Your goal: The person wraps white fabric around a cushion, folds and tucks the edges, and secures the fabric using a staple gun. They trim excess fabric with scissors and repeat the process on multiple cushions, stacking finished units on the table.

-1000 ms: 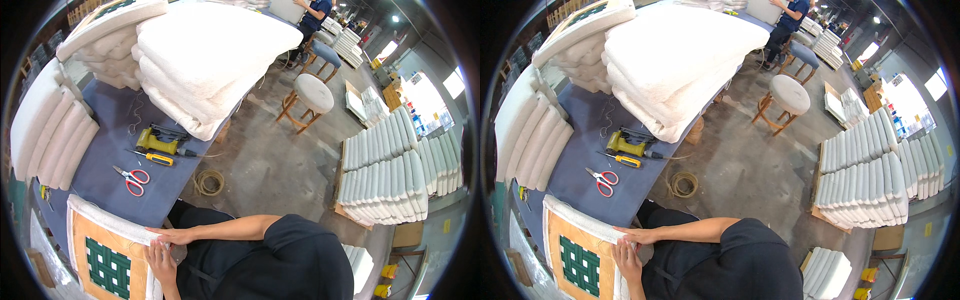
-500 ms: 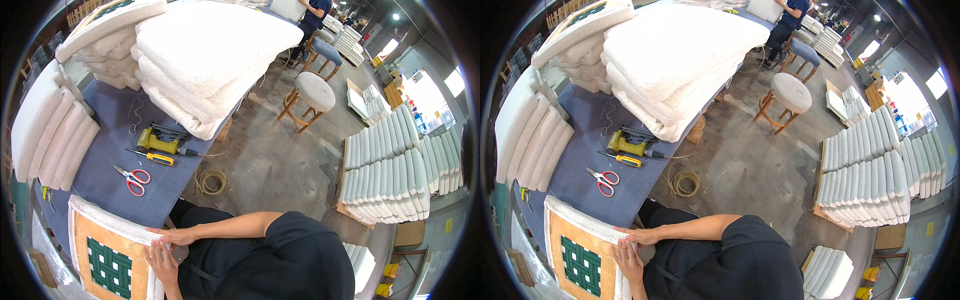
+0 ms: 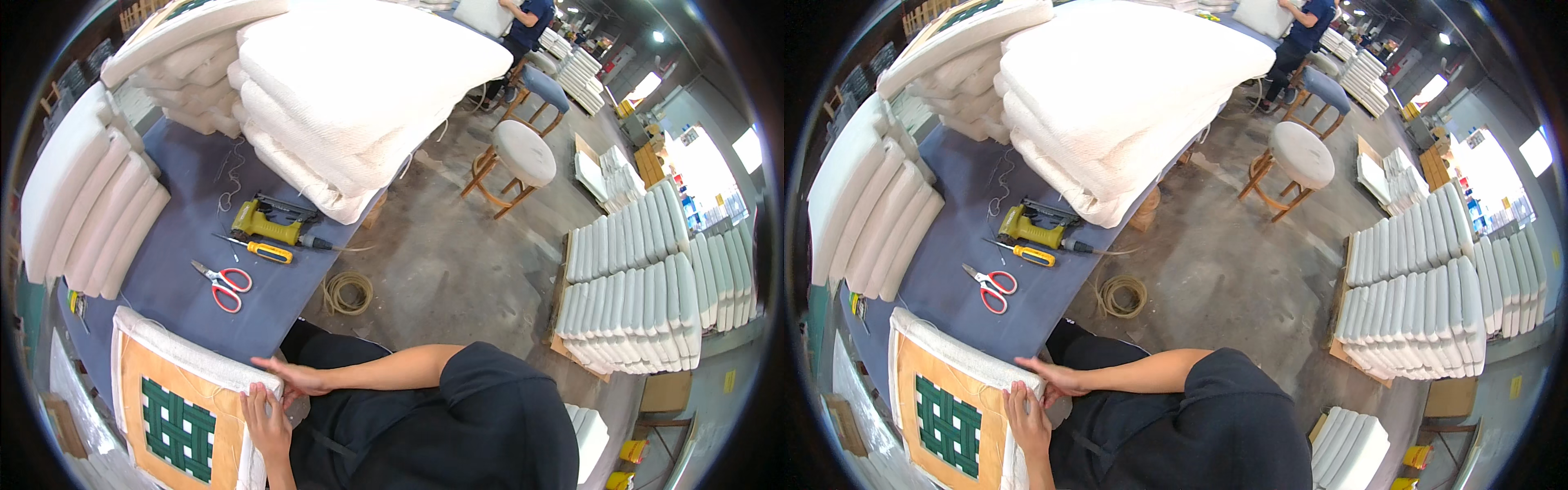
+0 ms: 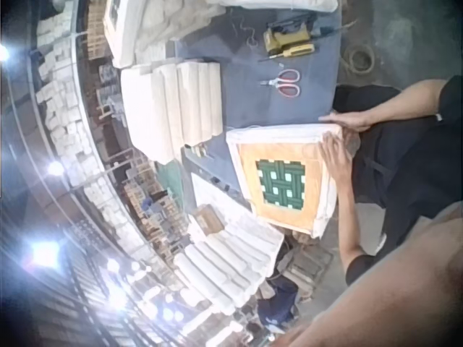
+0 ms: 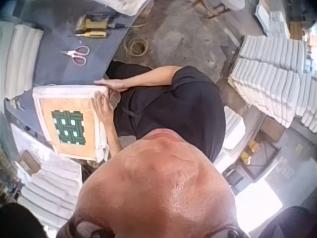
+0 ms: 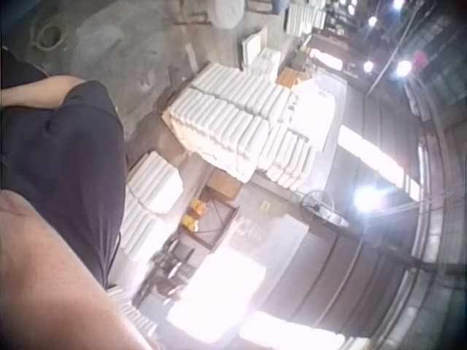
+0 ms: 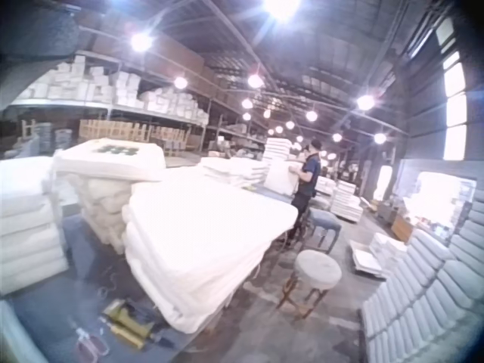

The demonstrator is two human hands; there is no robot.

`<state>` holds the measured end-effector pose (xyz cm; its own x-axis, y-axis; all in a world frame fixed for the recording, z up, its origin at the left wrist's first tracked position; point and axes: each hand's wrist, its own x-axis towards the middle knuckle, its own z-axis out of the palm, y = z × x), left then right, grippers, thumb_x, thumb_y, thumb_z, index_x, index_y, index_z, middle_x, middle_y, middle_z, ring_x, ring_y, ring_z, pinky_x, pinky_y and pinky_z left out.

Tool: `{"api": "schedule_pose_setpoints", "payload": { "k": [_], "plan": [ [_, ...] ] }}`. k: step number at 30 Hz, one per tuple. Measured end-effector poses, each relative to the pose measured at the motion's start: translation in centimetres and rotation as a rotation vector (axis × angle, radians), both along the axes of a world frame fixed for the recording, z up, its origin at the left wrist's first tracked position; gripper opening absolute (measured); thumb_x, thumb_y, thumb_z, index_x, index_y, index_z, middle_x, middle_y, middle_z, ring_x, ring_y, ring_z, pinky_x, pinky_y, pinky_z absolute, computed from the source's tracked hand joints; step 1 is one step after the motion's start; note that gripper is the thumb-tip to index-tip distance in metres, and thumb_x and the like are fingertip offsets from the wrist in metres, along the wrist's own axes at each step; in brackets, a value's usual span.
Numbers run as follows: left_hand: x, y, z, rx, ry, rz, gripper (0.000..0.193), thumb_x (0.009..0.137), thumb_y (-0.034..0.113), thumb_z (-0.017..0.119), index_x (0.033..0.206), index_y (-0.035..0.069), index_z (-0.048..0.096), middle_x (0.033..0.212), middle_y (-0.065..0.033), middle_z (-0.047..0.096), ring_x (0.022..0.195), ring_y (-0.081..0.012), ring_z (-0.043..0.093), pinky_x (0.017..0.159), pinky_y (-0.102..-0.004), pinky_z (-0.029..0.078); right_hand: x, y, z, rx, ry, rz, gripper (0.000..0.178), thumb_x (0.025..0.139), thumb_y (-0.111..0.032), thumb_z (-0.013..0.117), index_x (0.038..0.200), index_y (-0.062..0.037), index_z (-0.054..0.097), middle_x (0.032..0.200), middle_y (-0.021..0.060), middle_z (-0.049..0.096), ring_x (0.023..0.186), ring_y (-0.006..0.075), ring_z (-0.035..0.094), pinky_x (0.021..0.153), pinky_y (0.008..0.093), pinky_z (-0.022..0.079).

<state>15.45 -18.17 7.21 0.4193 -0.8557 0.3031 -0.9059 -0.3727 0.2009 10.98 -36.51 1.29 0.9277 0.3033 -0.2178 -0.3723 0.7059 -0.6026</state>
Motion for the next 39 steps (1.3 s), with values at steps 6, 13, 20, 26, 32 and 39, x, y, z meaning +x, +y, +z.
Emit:
{"api": "schedule_pose_setpoints", "payload": {
  "k": [6,13,20,26,32,39],
  "plan": [
    [-0.7,-0.4,0.0,-0.003,-0.013,0.027,0.027,0.092,0.003,0.065,0.118,-0.004,0.066,0.134,-0.0205,0.063,0.137,-0.0392,0.056,0.121,-0.0684,0.030,0.1,0.8,-5.6,0.254,0.316,0.199,0.061,0.112,-0.059,0.032,0.133,-0.0099,0.062,0.125,0.0097,0.071,0.108,0.0215,0.070,0.097,0.0393,0.057],
    [0.6,0.4,2.5,-0.035,0.055,0.054,0.034,0.089,0.008,0.071,0.121,-0.002,0.067,0.135,-0.0182,0.063,0.137,-0.0383,0.056,0.122,-0.0690,0.026,3.4,6.7,-6.0,0.586,0.258,0.073,0.028,0.107,-0.040,0.060,0.118,-0.0170,0.071,0.115,-0.0021,0.068,0.106,0.0109,0.063,0.098,0.0331,0.053],
    [1.7,2.4,7.3,-0.098,0.162,0.126,0.038,0.084,0.002,0.076,0.119,-0.007,0.066,0.134,-0.0210,0.063,0.135,-0.0432,0.056,0.120,-0.0658,0.030,4.9,6.9,-0.2,0.365,0.027,0.185,0.039,0.110,-0.046,0.053,0.136,-0.0187,0.063,0.129,0.0000,0.066,0.114,0.0174,0.064,0.092,0.0376,0.055],
    [2.3,3.0,11.7,-0.259,0.141,0.068,0.035,0.087,-0.005,0.076,0.121,-0.005,0.069,0.126,-0.0214,0.068,0.127,-0.0463,0.062,0.116,-0.0586,0.043,6.4,6.7,3.7,0.126,-0.223,0.059,0.036,0.109,-0.035,0.056,0.133,-0.0095,0.063,0.121,0.0049,0.069,0.103,0.0170,0.068,0.079,0.0372,0.060],
    [1.5,3.4,12.5,-0.237,0.125,0.084,0.036,0.085,-0.009,0.074,0.121,-0.005,0.069,0.125,-0.0215,0.068,0.126,-0.0453,0.063,0.116,-0.0588,0.042,6.7,5.8,4.9,0.000,-0.348,0.139,0.043,0.103,-0.013,0.064,0.144,-0.0042,0.057,0.133,0.0047,0.066,0.119,0.0157,0.064,0.093,0.0373,0.059],
    [0.8,4.3,12.9,-0.267,0.139,0.087,0.031,0.084,-0.013,0.067,0.114,-0.006,0.069,0.121,-0.0216,0.067,0.125,-0.0448,0.063,0.116,-0.0602,0.042,6.8,7.5,4.8,-0.065,-0.419,0.010,0.046,0.102,-0.016,0.062,0.146,-0.0086,0.053,0.127,0.0040,0.065,0.107,0.0147,0.066,0.074,0.0345,0.062]
  ]
}}
